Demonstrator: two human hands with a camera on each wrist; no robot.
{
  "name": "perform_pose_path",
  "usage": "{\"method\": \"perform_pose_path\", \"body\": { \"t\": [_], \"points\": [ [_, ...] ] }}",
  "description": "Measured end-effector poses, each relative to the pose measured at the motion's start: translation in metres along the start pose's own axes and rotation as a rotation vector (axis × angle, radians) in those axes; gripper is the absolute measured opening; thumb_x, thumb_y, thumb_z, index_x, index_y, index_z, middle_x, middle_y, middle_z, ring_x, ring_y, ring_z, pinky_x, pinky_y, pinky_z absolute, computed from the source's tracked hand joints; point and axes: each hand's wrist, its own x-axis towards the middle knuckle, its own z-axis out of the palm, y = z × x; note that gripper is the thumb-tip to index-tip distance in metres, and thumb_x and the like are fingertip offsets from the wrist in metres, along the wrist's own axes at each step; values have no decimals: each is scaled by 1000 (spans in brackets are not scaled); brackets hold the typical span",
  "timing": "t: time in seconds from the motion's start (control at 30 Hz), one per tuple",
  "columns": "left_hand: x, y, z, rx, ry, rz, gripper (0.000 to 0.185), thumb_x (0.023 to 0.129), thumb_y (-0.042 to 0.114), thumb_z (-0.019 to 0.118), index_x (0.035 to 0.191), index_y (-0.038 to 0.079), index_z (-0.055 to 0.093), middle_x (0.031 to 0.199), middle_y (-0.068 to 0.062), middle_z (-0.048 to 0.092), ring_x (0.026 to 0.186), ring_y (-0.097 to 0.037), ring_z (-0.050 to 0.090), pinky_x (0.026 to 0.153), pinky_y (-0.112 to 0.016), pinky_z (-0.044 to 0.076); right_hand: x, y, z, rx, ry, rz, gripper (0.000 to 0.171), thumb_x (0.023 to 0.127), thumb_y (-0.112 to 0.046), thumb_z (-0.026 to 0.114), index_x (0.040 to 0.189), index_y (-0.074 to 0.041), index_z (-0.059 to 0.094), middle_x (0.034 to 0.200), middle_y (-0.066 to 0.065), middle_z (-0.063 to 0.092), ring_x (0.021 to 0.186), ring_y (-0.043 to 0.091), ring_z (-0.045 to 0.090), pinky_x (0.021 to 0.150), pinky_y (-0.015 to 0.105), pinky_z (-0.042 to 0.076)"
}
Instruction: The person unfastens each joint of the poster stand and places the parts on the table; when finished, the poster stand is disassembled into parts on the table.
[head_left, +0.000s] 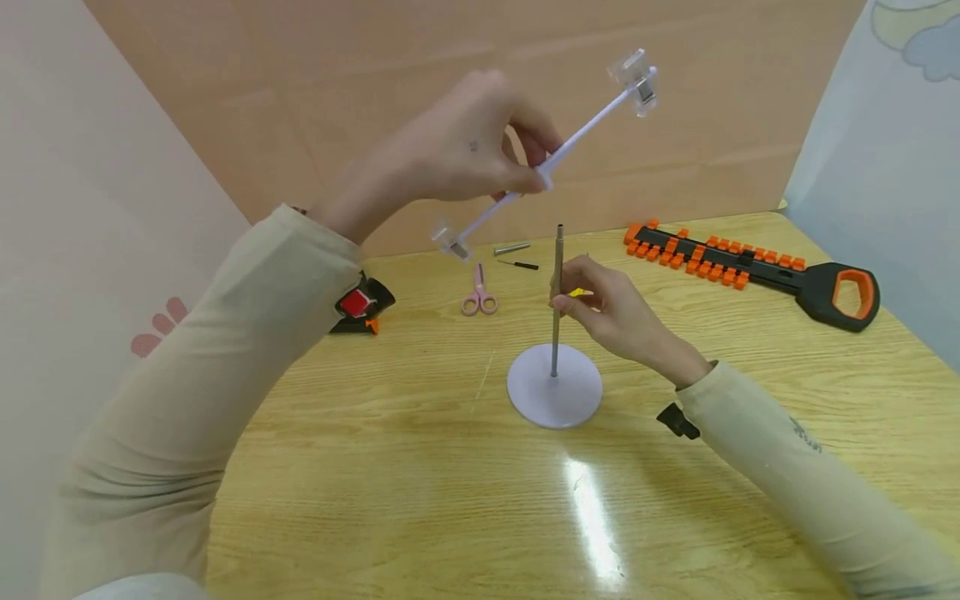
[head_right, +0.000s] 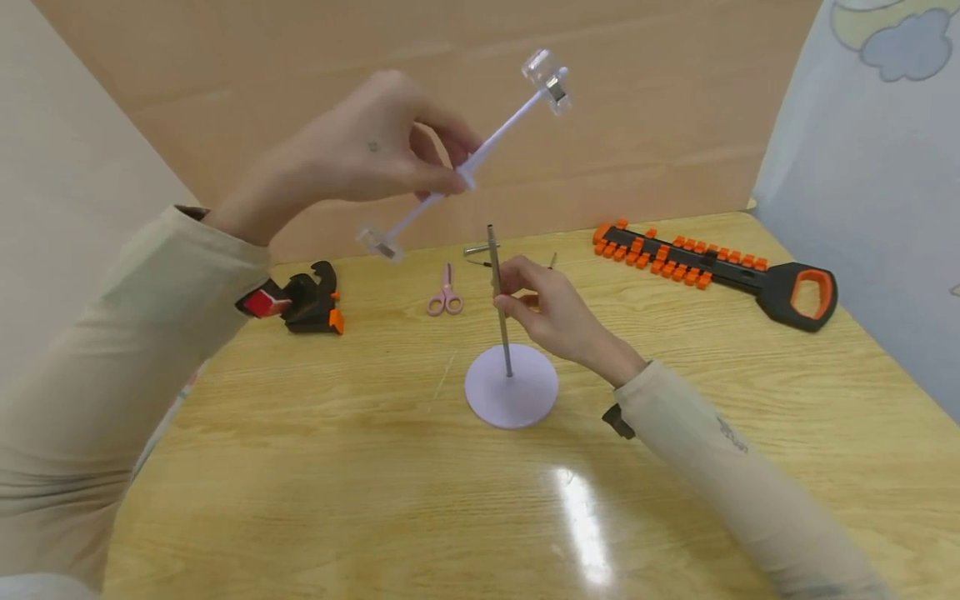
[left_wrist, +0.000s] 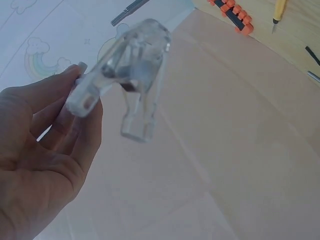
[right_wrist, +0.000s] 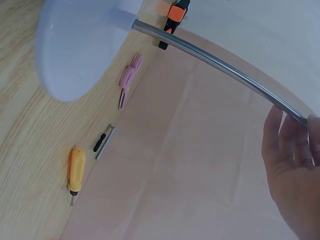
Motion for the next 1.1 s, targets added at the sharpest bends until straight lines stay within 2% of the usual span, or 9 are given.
{"method": "perform_pose_path", "body": {
  "t": [0.13, 0.3, 0.6, 0.87, 1.1],
  "points": [
    [-4, 0, 2, -54, 52, -42, 21, 83, 6, 71, 105, 4, 70, 87, -4, 68, 69, -10, 67, 64, -27, 55, -1, 0, 0, -4, 10, -3, 20, 87, 12, 59, 103, 5, 51, 89, 12, 61, 79, 21, 62, 69, 31, 55],
    [-12, -7, 9, -144, 120, -43, 21, 82, 6, 72, 103, 2, 70, 87, -6, 68, 71, -13, 67, 63, -28, 55, -2, 0, 1, 4, 23, -6, 21, 86, 13, 59, 105, 5, 52, 90, 12, 62, 78, 23, 62, 69, 25, 54],
    [-24, -21, 17, -288, 196, -58, 22, 81, 2, 72, 102, -1, 70, 86, -12, 67, 69, -22, 68, 63, -32, 55, -3, 2, 3, 3, 42, -5, 22, 85, 14, 60, 104, 7, 53, 90, 11, 62, 78, 21, 62, 69, 26, 54],
    [-34, -24, 22, -442, 310, -146, 24, 79, 2, 75, 102, -2, 69, 87, -16, 64, 73, -24, 68, 66, -36, 56, -4, 1, 3, -7, 49, 3, 24, 84, 15, 61, 105, 6, 53, 90, 14, 62, 79, 28, 63, 69, 28, 55],
    [-45, -29, 33, -521, 376, -196, 26, 80, 3, 74, 105, -3, 68, 89, -16, 65, 76, -25, 68, 65, -35, 56, -5, 1, 4, 2, 55, 6, 27, 82, 18, 61, 105, 6, 53, 90, 15, 62, 81, 25, 63, 70, 27, 55]
  ]
}}
